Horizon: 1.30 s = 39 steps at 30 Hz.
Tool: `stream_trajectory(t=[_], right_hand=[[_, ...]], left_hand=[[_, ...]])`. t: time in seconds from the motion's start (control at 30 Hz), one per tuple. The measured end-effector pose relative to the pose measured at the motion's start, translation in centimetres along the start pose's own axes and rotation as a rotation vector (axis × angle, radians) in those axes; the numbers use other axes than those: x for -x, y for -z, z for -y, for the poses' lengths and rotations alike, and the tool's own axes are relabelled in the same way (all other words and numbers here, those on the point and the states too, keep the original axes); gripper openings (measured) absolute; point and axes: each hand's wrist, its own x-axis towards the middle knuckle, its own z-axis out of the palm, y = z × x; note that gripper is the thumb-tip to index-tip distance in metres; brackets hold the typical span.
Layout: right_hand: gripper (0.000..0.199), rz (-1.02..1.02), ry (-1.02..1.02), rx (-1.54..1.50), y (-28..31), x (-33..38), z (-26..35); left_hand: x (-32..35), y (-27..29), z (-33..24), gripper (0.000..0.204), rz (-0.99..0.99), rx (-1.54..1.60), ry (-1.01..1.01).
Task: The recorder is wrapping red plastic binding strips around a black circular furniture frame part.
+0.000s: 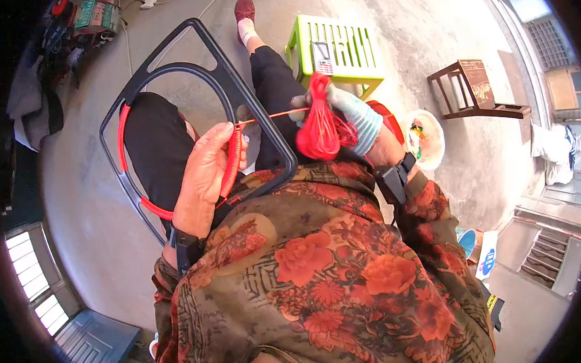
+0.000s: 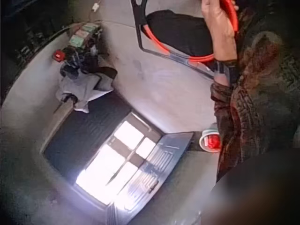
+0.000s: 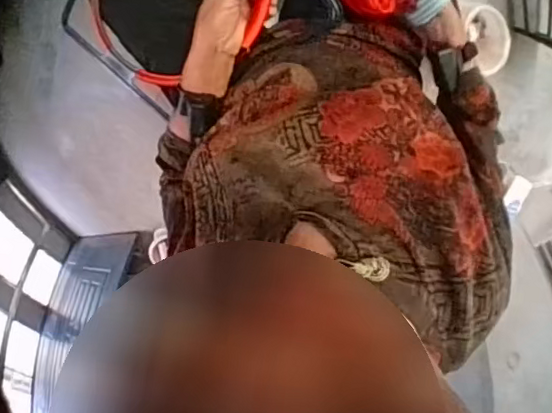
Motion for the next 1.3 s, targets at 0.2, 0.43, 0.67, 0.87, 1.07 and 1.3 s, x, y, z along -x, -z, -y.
stream_trajectory(t=[0.2, 0.43, 0.67, 0.87, 1.07, 1.3], right_hand=[[0.039, -0.151, 0.138, 0.003, -3.7, 0.1, 0.9], [0.032, -0.628, 0.375, 0.007, 9.1, -3.9, 2.7], [0.048, -0.997, 0.557, 0.159, 12.4, -0.8, 7.7], [0.034, -0.702, 0.558, 0.822, 0.7, -6.0, 4.0], [0.025, -0.301, 0.172, 0.213, -5.4, -12.3, -1.8], [0.038, 0.209, 0.138, 0.132, -9.3, -9.5, -2.4]], left_hand=[[0.8, -1.0, -0.8, 0.021, -0.045, -0.055, -0.013], [0.9, -1.2, -0.6, 0.022, -0.008, -0.091, -0.006], [1.1, -1.8, -1.1, 0.019, -0.076, -0.013, -0.016], [1.3, -1.6, -0.8, 0.016, -0.052, -0.054, -0.046], [1.1, -1.9, -1.0, 0.017, 0.049, -0.024, 0.083], [0.8, -0.5, 0.2, 0.016, -0.042, 0.199, -0.094]])
